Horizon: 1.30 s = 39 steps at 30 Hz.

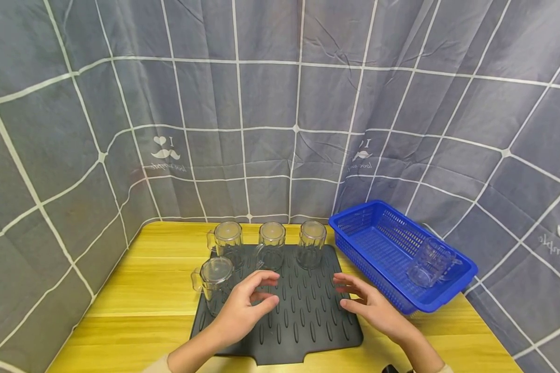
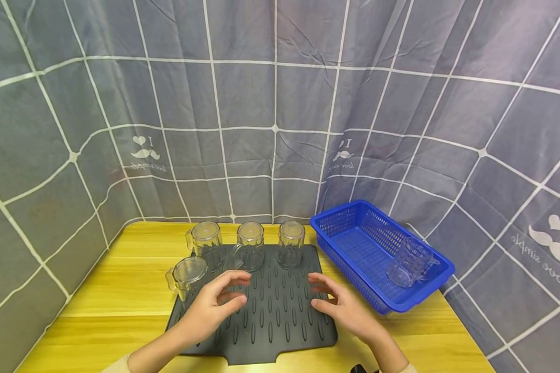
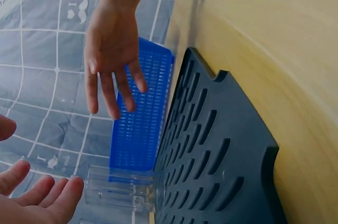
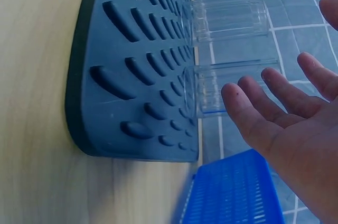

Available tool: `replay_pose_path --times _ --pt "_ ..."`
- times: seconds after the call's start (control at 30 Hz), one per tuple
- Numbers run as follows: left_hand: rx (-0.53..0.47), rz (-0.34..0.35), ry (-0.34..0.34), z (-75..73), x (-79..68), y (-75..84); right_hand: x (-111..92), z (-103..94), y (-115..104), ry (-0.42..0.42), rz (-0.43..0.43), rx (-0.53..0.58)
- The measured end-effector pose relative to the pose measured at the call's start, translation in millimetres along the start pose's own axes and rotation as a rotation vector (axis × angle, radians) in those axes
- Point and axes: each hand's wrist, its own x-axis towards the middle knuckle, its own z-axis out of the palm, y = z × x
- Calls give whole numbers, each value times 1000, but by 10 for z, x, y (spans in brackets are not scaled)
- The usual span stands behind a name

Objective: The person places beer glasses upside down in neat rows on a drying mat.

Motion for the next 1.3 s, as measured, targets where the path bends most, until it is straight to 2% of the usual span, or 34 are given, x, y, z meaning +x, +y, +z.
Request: replay_pose_path --times 0.2,0.4,0.77,1.07,1.3 --pt "3 -55 -20 38 -13 -26 -13 -46 -41 23 -20 -28" --pt "1 -97 -48 59 -42 -54 -43 -124 -86 44 -44 -10" --pt "6 -140 -90 69 -91 -111 -90 -275 -235 62 -57 23" --pt "16 -142 -102 55 -89 -151 -80 -515 -357 135 -135 -105" --pt "18 -153 -117 65 -78 -154 -87 -716 -446 149 -125 -155"
